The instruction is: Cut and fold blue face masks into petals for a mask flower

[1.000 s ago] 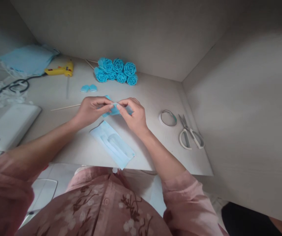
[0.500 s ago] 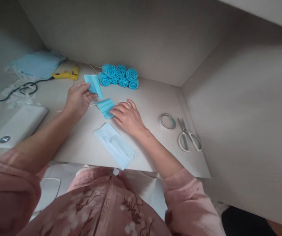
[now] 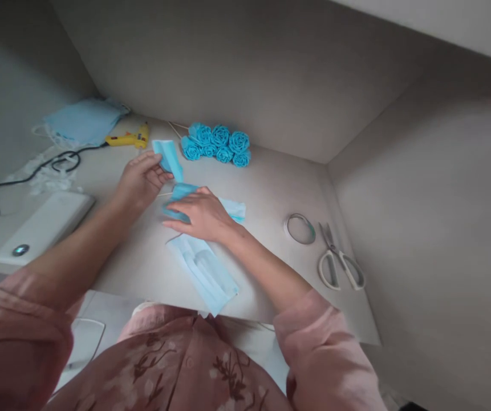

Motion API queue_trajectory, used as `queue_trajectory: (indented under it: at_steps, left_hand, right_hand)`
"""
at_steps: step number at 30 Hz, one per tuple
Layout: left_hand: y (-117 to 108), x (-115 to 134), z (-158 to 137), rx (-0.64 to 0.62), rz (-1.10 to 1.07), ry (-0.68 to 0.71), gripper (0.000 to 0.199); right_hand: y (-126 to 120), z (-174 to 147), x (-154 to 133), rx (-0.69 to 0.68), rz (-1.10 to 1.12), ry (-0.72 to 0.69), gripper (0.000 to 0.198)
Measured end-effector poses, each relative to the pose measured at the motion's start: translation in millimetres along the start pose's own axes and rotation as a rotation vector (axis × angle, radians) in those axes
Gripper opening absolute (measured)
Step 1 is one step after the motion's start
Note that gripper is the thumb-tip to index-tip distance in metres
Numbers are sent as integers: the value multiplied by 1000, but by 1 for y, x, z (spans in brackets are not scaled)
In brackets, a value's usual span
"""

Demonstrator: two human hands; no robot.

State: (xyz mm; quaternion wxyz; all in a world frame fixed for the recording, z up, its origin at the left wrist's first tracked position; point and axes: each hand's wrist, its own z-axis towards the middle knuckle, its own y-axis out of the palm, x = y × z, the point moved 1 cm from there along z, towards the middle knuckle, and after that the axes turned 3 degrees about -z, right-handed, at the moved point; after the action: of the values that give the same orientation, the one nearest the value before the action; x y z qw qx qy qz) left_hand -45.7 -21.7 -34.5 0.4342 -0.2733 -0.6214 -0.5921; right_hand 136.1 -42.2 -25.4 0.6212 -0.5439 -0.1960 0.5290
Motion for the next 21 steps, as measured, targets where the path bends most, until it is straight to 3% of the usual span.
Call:
queue_trajectory:
  at_steps: [4,6,11,17,21]
  left_hand:
    - [4,-9,-6,-48,-7,-44,29]
    - [10,-13,-12,-79,-23,-53,31]
    - [20,-20,-27,-94,0,-22,30]
    - [19,-29,-29,-57,-9,-22,23]
    - [20,-32,-29,-87,-39,-38,22]
  right_hand:
    - [-19,-12,21,375,338,344,45]
    - [-22,-15,33,461,526,443,47]
    - [-6,-7,37,342,708,424,64]
    - [3,9,32,425,560,530,35]
    - [8,10,38,453,582,536,22]
